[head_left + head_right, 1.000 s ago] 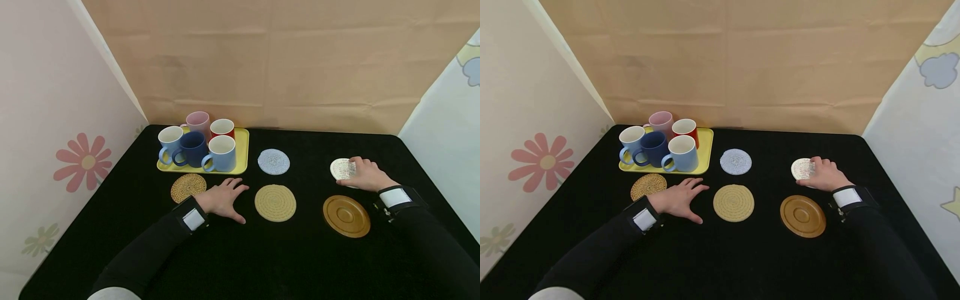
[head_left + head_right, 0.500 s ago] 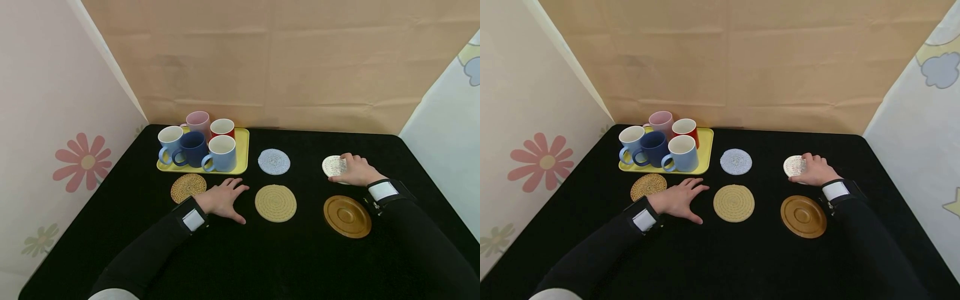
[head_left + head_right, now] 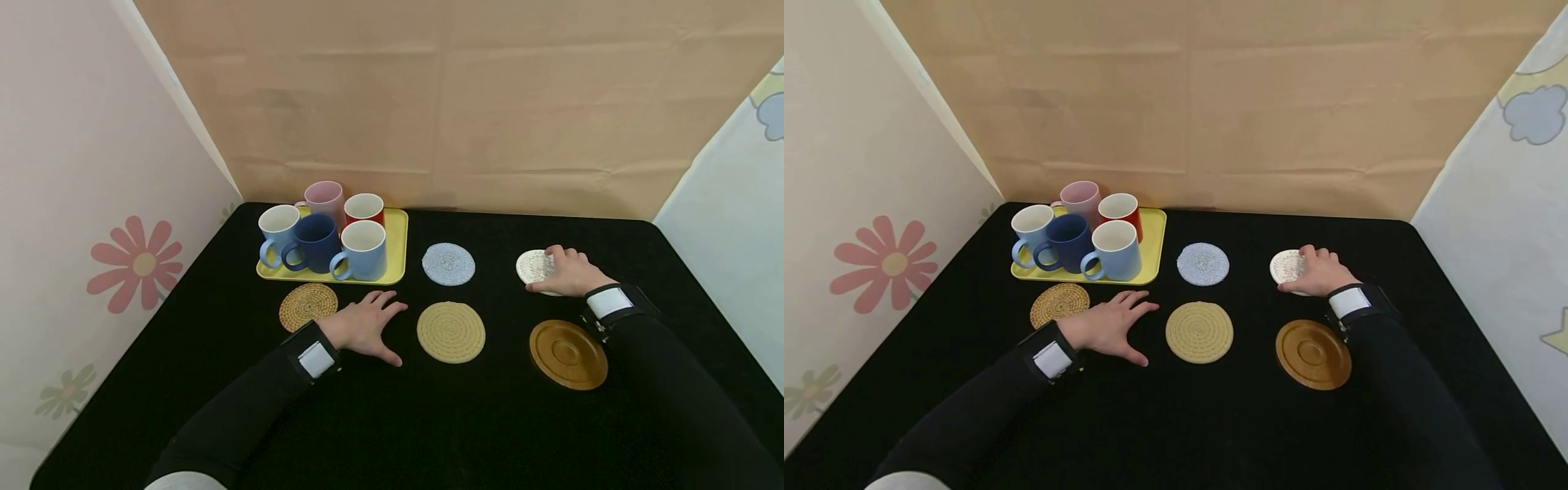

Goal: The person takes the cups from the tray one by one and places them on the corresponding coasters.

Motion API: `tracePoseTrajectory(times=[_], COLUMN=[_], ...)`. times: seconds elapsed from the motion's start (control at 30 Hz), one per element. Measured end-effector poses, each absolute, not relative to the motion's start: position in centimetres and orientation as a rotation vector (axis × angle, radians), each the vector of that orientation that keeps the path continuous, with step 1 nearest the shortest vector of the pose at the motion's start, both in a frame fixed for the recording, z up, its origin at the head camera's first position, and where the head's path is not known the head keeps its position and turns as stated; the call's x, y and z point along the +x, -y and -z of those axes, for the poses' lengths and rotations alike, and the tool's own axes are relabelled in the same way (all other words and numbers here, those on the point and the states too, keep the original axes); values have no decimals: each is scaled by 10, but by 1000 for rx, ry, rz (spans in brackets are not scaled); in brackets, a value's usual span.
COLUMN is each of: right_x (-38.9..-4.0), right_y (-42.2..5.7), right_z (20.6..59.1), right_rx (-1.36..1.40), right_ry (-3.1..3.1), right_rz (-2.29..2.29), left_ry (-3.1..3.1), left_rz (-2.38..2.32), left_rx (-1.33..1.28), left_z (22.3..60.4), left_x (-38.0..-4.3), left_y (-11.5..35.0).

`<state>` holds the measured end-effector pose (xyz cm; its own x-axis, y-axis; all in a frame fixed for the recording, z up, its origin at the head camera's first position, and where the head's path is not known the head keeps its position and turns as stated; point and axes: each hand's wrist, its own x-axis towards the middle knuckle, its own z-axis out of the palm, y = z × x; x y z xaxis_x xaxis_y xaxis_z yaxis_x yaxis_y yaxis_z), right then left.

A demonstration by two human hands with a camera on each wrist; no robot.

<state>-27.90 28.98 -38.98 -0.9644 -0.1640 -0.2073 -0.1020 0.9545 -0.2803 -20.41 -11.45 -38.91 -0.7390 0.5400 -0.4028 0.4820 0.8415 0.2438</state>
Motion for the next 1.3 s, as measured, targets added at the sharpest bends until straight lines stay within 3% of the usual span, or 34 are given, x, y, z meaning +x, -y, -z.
tracePoseTrajectory(times=[1.3], right_x=[-295], right_y=[-249], right_z=[387], right_rx=[-304], right_ry=[-2856], right_rz=[372], left_ry=[-2560], left_rz=[-141], left_rx=[752], left_z=[389], left_x=[-204], left_y=[114])
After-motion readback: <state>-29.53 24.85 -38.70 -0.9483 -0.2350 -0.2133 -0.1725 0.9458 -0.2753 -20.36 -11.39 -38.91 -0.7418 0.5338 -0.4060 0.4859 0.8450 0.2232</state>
